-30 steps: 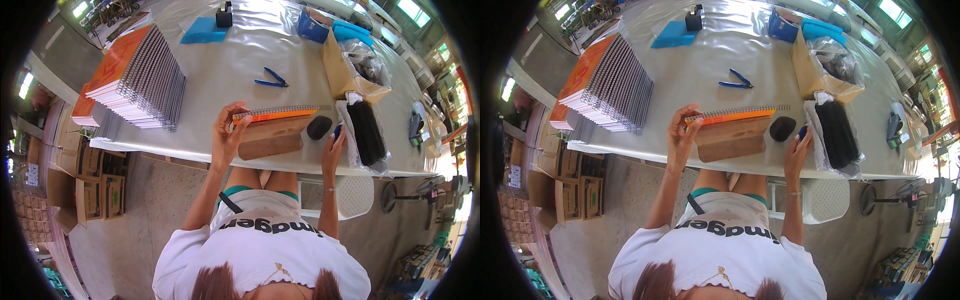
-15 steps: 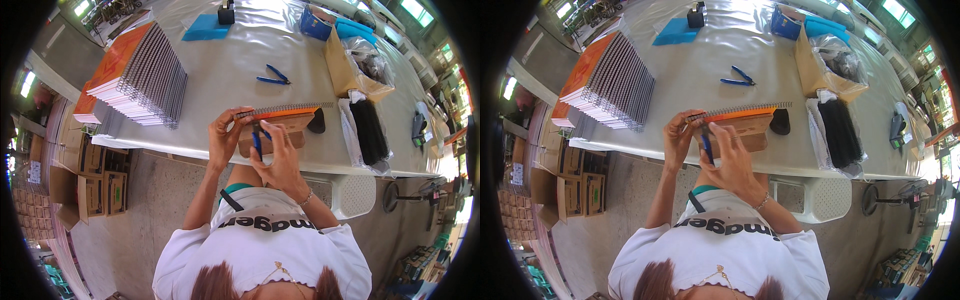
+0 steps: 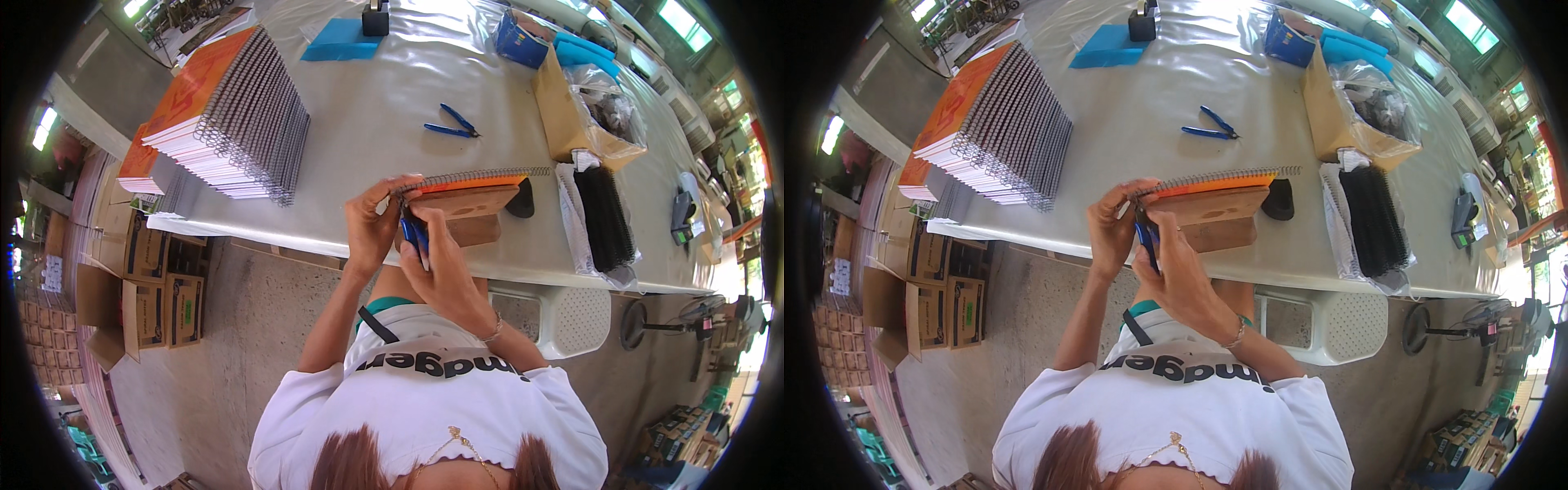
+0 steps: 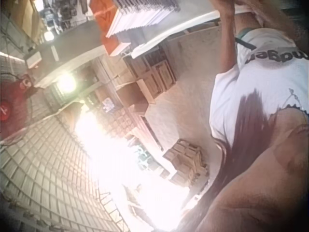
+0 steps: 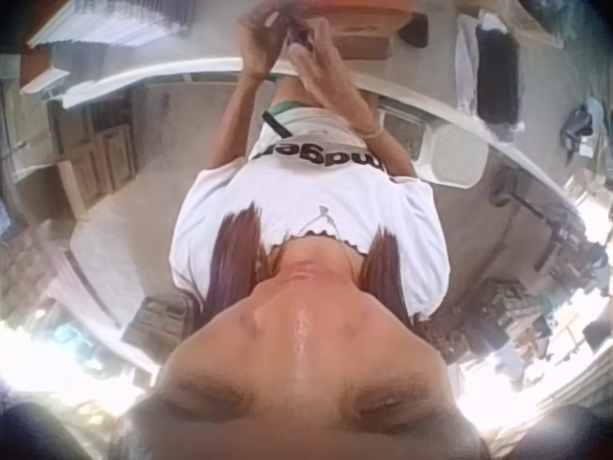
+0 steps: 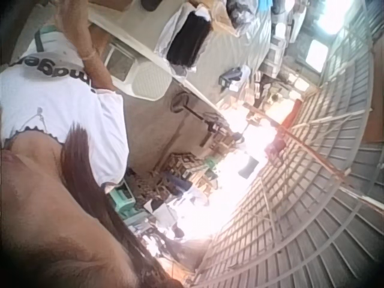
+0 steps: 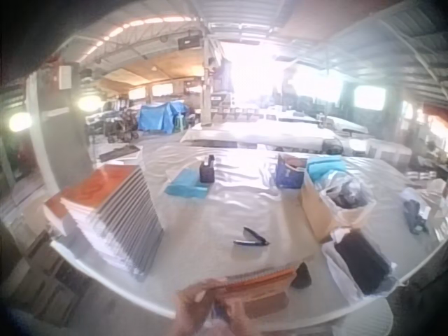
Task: The person binds notebooks by threading a spiral wire through the holes of a stack of papers and covers using a wooden guide and a small handheld tool, then trims the excess wire with pliers.
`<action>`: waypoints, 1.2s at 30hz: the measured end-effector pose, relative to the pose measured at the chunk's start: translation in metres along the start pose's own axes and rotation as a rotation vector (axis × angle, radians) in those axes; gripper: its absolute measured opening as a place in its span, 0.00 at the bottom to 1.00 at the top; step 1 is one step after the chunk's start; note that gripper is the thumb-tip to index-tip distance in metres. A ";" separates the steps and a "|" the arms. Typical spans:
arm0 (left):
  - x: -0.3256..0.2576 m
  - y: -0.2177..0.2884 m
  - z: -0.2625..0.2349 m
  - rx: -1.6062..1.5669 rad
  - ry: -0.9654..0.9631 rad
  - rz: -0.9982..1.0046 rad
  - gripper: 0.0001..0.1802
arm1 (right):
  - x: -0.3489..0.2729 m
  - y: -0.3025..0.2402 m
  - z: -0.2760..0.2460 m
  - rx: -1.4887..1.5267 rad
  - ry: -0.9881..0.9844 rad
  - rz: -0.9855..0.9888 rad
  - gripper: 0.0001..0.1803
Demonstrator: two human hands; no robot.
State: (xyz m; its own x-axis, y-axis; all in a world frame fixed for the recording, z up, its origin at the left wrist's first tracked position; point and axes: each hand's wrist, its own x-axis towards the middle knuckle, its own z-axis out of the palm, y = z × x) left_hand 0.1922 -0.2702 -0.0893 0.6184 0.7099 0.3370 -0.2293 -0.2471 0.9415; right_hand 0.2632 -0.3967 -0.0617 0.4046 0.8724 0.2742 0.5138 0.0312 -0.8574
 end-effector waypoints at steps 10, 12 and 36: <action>0.001 0.011 -0.004 0.228 -0.096 0.099 0.18 | -0.035 0.038 -0.031 0.437 0.090 0.185 0.26; 0.001 0.013 -0.005 0.327 -0.104 0.093 0.19 | -0.042 0.062 -0.043 0.099 0.304 0.129 0.26; 0.106 0.186 -0.207 0.218 0.491 0.437 0.18 | -0.004 0.191 -0.124 -0.845 0.529 0.092 0.20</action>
State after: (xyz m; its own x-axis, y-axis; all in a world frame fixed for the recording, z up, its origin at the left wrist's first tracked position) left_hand 0.0595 -0.1039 0.1196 0.0801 0.7189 0.6904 -0.1914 -0.6687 0.7185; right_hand 0.4533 -0.4544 -0.1723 0.6490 0.5186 0.5566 0.7494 -0.5618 -0.3503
